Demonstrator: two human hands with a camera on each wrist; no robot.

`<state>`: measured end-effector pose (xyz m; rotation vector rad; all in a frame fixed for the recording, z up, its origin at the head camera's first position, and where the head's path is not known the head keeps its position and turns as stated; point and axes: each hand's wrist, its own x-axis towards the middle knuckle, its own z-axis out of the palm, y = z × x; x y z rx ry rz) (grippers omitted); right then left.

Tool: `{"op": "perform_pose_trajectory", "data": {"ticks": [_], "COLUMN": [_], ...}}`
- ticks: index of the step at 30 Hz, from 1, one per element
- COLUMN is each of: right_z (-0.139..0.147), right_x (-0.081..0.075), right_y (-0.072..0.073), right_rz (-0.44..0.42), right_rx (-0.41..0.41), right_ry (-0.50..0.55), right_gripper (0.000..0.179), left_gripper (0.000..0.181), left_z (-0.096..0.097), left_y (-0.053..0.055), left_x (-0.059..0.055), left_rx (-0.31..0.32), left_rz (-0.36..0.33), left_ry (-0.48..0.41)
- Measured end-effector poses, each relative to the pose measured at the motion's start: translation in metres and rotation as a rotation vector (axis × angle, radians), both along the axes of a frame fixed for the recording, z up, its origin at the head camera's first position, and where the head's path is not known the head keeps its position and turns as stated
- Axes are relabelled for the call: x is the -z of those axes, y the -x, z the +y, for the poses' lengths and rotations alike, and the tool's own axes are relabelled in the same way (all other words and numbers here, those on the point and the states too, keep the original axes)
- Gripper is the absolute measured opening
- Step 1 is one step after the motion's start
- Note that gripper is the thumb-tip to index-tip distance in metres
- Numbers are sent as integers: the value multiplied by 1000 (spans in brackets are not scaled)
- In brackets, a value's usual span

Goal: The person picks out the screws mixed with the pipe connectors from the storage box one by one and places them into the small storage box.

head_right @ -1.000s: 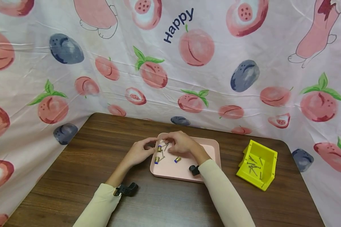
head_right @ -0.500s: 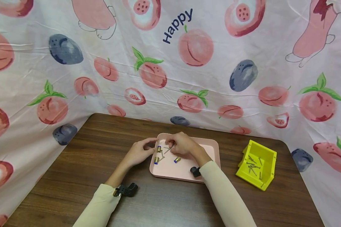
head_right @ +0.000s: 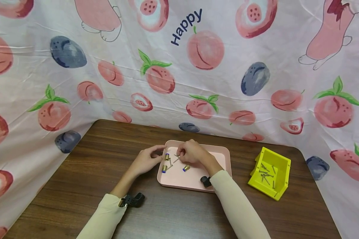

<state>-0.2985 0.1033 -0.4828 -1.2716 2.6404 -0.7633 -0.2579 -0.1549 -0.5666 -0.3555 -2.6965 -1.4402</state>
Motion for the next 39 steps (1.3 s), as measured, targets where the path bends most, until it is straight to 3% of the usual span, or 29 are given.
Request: {"op": "perform_pose_trajectory", "data": {"ticks": [9,16,39], "right_z": [1,4,23], "right_x": [1,2,-16], "right_y": [-3,-4,-15], "right_rz": [-31,-118,-145], "right_rx": [11,46,66], "right_ry": [29,82,231], "right_gripper": [13,14,14], "left_gripper": [44,45,47], "left_z": [2,1,1], "left_y": [-3,-2,-8], "left_x": [0,1,2], "left_rx": [1,2,-11], "left_rz": [-7,4,-7], "left_ry": [-12,-12,-15]}}
